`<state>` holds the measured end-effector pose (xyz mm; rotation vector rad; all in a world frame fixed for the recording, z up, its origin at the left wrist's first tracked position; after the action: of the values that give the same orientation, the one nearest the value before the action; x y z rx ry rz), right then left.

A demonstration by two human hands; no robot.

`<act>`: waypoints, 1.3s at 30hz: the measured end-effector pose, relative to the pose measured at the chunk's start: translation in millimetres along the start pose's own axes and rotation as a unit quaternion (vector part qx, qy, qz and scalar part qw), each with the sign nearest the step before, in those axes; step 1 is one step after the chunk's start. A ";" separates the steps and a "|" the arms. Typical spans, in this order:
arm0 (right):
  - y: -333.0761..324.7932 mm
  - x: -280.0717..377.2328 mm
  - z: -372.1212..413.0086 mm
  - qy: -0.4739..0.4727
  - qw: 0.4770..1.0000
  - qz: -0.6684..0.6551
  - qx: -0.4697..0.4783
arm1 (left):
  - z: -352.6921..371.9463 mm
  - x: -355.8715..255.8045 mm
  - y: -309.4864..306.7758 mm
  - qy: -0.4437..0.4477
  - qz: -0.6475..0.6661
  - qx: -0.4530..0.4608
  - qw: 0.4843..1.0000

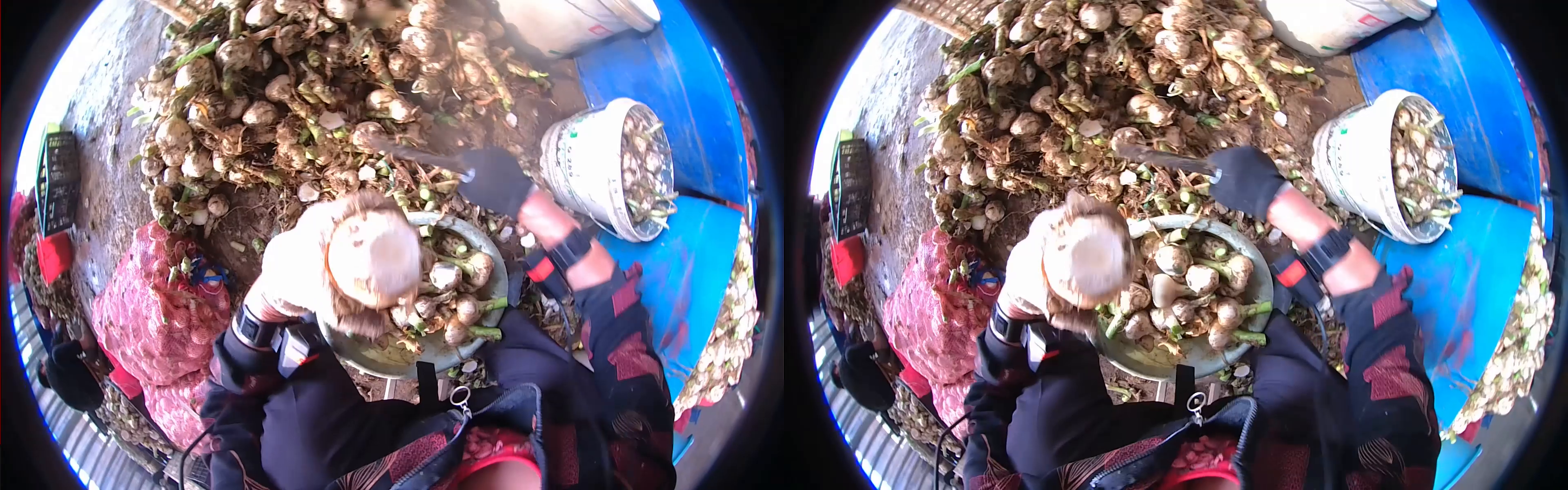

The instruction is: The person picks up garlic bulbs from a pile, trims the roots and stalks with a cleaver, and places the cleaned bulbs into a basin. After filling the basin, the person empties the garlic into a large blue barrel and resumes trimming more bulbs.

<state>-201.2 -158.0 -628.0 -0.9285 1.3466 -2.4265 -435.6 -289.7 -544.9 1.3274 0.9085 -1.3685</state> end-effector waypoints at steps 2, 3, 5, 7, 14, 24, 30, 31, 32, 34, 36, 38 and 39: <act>-3.5 9.2 18.2 -0.058 0.989 -0.079 -0.113 | -14.5 -2.9 -5.5 -0.034 0.024 -0.016 0.999; -7.3 8.8 19.5 -0.040 0.982 -0.131 -0.127 | -12.3 11.2 -12.4 -0.012 -0.002 -0.065 0.998; -21.6 18.2 13.8 -0.023 0.969 -0.201 -0.144 | -29.5 -3.1 -5.6 -0.040 0.207 -0.052 0.976; -15.2 26.4 15.9 -0.026 0.951 -0.289 -0.109 | -37.5 -1.4 -3.2 -0.129 0.152 -0.122 0.972; 9.0 74.3 16.6 -0.022 0.830 -0.557 -0.011 | -60.1 6.1 22.1 -0.023 0.617 -0.162 0.770; -16.6 39.9 12.5 -0.107 0.862 -0.494 -0.036 | -26.4 57.7 -10.6 -0.132 0.119 0.080 0.981; -29.8 36.3 17.7 -0.029 0.921 -0.381 -0.079 | -34.5 53.8 -1.2 -0.148 0.256 0.007 0.955; -28.9 39.2 23.0 -0.024 0.905 -0.416 -0.082 | -34.9 53.1 -2.2 -0.147 0.215 -0.029 0.965; -28.2 41.3 27.0 -0.019 0.889 -0.449 -0.086 | -33.8 48.8 0.2 -0.148 0.217 -0.029 0.964; -6.4 43.8 22.9 0.010 0.941 -0.333 0.055 | -35.0 34.3 3.6 -0.142 0.246 -0.044 0.958; 15.6 30.7 19.8 -0.069 0.975 -0.202 0.052 | -23.8 4.1 8.9 -0.168 0.276 -0.135 0.936; 22.1 28.2 26.8 -0.042 0.956 -0.266 0.116 | -24.5 1.1 16.6 -0.064 0.280 0.005 0.958; 27.2 20.6 29.3 0.004 0.957 -0.268 0.109 | -22.6 7.7 17.3 -0.079 0.245 0.116 0.959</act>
<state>-202.2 -202.9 -630.4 -1.3628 0.8761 -2.8893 -412.6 -273.1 -553.2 1.4731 0.2829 -1.1873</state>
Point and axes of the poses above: each hand's wrist, its own z-axis away from the middle knuckle, its own y-axis out of the palm, x = y × z, the point moved 4 cm from there along -z, towards the middle knuckle, and after that the axes turned 3 degrees about x, right-handed, at the moved point
